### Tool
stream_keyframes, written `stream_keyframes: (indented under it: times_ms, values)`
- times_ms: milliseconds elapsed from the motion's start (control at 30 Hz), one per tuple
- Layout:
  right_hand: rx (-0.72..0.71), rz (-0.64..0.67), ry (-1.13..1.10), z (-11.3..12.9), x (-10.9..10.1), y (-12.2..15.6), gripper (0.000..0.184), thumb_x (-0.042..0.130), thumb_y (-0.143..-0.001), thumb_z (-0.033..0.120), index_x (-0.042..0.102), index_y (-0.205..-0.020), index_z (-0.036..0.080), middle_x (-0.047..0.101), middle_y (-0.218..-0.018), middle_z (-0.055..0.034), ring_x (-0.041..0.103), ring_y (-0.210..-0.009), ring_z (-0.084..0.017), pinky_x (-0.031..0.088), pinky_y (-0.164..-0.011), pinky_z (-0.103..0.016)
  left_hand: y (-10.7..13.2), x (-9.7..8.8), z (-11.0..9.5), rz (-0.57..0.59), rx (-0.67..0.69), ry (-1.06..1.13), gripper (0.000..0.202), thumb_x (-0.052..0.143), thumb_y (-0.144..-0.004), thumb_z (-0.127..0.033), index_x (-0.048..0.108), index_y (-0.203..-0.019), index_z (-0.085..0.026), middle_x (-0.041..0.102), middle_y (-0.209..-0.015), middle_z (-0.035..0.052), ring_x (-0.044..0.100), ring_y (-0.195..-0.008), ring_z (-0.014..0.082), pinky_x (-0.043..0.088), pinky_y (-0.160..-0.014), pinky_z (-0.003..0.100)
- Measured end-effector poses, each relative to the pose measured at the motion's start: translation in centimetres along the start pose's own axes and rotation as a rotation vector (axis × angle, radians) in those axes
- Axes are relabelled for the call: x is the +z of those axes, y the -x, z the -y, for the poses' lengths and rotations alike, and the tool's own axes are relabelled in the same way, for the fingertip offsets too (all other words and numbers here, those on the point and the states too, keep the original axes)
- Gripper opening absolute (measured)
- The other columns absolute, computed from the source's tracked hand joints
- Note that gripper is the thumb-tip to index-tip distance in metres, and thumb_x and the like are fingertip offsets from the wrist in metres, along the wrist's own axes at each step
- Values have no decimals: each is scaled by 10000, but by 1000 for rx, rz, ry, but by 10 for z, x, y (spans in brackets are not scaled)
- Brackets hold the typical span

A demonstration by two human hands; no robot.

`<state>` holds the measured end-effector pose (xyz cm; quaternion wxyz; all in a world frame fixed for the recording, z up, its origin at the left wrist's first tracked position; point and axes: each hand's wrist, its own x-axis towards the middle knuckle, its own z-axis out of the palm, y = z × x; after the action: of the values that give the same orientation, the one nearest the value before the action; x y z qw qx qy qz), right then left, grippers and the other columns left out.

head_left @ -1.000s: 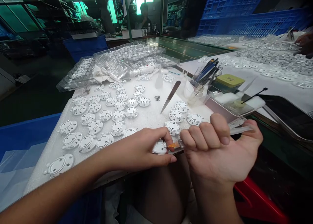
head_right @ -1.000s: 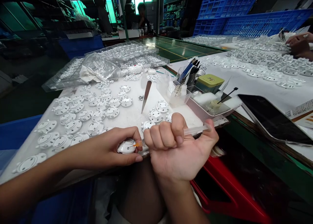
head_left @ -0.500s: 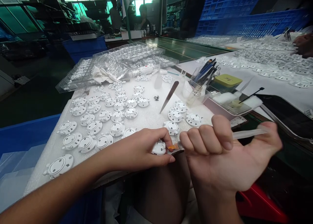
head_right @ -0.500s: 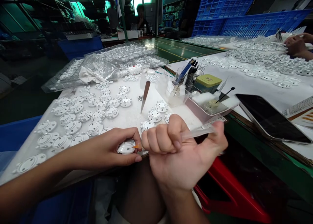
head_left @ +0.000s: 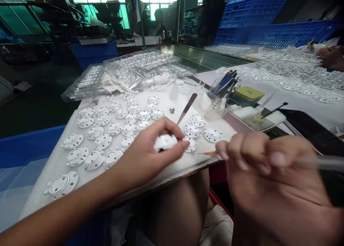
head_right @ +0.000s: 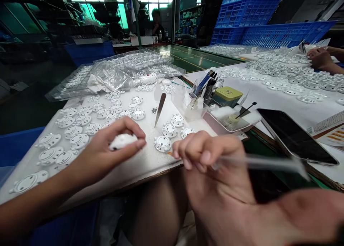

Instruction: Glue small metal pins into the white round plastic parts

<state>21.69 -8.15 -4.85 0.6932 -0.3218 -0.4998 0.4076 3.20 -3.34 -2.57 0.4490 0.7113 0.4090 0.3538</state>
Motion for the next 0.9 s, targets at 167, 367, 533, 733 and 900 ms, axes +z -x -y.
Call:
stream_keyframes:
  times_ms: [167, 367, 533, 733, 900]
  values:
    - [23, 147, -80, -39, 21, 11, 660, 174, -850, 791, 559, -904, 258, 452, -838, -40, 480, -771, -201, 463, -806, -409, -5, -7, -3, -370, -31, 415, 133, 659, -865, -287, 551, -857, -208, 542, -762, -29, 407, -555, 70, 305, -487, 201]
    - [-122, 139, 146, -63, 9, 7, 673, 197, -847, 792, 507, -1178, 295, 513, -1070, -79, 524, -997, -255, 435, -926, -445, -11, -6, -3, -377, -219, 689, 151, 648, -827, -144, 539, -922, -187, 516, -808, -21, 360, -551, 45, 264, -473, 181]
    - [-90, 12, 466, -55, -15, -57, 345, 562, -898, 450, 510, -1172, 248, 508, -933, -45, 518, -792, -168, 463, -730, -313, -10, -7, -4, -314, -277, 752, 140, 596, -821, -84, 531, -900, -179, 521, -814, -20, 351, -547, 45, 257, -466, 180]
    - [-225, 447, 961, -67, -9, -86, 150, 546, -938, 309, 599, -864, 190, 599, -854, -37, 557, -837, -172, 440, -743, -316, -12, -8, -4, -272, -355, 792, 112, 584, -836, -108, 531, -902, -180, 487, -711, -38, 322, -526, 53, 226, -458, 182]
    - [-445, 136, 777, -69, -12, -78, 84, 577, -917, 217, 659, -933, 210, 676, -872, -49, 614, -798, -187, 484, -720, -344, -10, -10, -1, -334, -307, 775, 101, 611, -818, -139, 559, -887, -193, 467, -681, -48, 305, -534, 62, 225, -463, 190]
